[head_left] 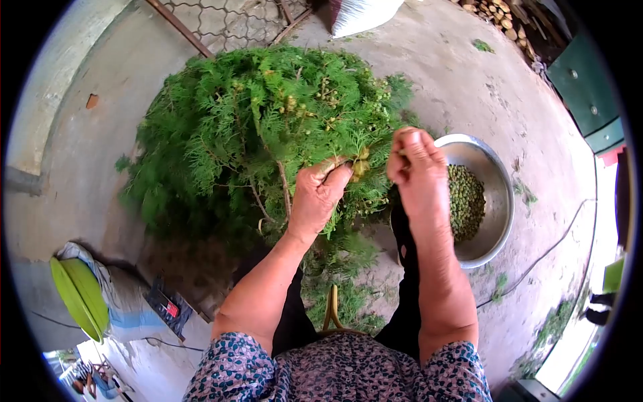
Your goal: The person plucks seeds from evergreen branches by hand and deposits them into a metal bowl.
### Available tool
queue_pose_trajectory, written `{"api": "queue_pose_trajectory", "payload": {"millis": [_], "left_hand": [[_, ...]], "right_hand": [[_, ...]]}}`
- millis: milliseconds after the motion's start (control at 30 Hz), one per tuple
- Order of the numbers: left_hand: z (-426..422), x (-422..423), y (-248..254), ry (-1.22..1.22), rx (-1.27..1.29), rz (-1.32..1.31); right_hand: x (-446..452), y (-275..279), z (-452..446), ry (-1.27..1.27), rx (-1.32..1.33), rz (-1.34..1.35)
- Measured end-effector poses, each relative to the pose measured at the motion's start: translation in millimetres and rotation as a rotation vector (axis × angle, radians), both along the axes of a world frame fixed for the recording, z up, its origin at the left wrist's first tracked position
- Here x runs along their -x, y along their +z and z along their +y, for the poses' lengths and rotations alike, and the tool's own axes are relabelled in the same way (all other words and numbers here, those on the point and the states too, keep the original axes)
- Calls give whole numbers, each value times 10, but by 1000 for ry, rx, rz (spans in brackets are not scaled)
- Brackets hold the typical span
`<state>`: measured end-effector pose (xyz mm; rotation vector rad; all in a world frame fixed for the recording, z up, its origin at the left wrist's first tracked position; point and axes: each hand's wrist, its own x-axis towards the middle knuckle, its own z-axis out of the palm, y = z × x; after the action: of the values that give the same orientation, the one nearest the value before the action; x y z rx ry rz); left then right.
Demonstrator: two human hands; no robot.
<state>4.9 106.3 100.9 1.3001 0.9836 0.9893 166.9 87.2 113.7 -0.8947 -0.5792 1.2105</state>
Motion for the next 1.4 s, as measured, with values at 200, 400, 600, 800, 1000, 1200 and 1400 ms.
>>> {"api": "queue_pose_trajectory", "payload": {"millis": [200,400,600,800,1000,1200,1400], "left_hand": [[86,66,-54,65,234,-339],[66,50,-37,9,130,-170],[79,90,-45,-20,164,-210],[88,40,-34,12,300,-310],[103,53,-31,76,352,-411],[77,31,-45,122,249,-314],[62,4,-7,191,274,-272]], "right_hand": [[39,68,4,80,38,352],[245,9,-24,158,31,-219],[361,-37,-35,163,14,-233],[389,-176,4,181,56,304],[400,-169,16,193,83,356],[467,-115,-14,139,-3,-113],[552,-157,23,76,-7,-223]]}}
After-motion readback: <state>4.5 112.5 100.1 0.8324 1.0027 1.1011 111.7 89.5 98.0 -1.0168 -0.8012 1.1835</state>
